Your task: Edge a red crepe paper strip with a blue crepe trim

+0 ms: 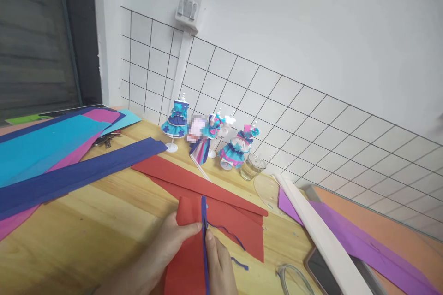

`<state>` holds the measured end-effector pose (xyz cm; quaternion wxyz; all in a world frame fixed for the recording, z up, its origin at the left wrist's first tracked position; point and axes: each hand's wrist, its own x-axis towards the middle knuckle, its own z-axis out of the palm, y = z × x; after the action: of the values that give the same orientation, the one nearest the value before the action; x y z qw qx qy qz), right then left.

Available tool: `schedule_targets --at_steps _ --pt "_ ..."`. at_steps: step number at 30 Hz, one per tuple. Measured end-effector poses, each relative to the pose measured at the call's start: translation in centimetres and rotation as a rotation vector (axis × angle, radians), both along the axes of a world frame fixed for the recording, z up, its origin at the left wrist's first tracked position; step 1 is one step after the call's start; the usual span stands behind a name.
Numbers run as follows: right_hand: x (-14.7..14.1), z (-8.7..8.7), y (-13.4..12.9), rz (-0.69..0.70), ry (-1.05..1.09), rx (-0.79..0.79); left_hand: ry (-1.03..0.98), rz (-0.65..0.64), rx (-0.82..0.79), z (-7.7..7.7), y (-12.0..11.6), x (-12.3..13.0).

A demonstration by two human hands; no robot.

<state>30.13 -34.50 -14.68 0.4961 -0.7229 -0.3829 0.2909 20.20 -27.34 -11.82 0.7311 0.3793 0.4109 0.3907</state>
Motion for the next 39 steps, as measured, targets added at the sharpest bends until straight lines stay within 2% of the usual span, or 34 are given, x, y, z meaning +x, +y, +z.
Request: schedule_targets --at_steps 12,20,23,25,28,30,33,36,39 --pt "-0.1 1.1 0.1 0.009 -0.009 -0.030 -0.033 -0.006 -0.036 0.1 -0.1 0.0" --pt "-0.2 1.6 0.2 0.080 -0.063 0.041 -0.077 0.017 -0.082 1.8 0.4 -1.1" --pt "-0.1 1.5 0.2 0.178 -0.066 0.055 -0.079 0.031 -0.113 1.8 1.3 -1.7" --pt "0.0 1.3 0.3 0.257 -0.098 0.075 -0.012 0.068 -0.052 1.4 2.1 -2.1" --pt "0.2 1.0 0.5 0.308 -0.173 0.085 0.092 0.109 0.191 0.9 3.2 -2.7" --pt "0.2 0.8 0.5 0.339 -0.204 0.067 0.188 0.046 0.302 1.0 3.5 -3.2" --pt "0.3 0.8 0.5 0.376 -0.211 0.038 0.306 -0.095 0.355 1.6 3.3 -3.7" --pt "0.4 0.7 0.6 0.412 -0.230 0.048 0.270 -0.227 0.375 1.7 3.0 -3.8" --pt "0.7 0.5 0.8 0.419 -0.280 0.054 0.204 -0.355 0.302 1.2 3.0 -3.7"
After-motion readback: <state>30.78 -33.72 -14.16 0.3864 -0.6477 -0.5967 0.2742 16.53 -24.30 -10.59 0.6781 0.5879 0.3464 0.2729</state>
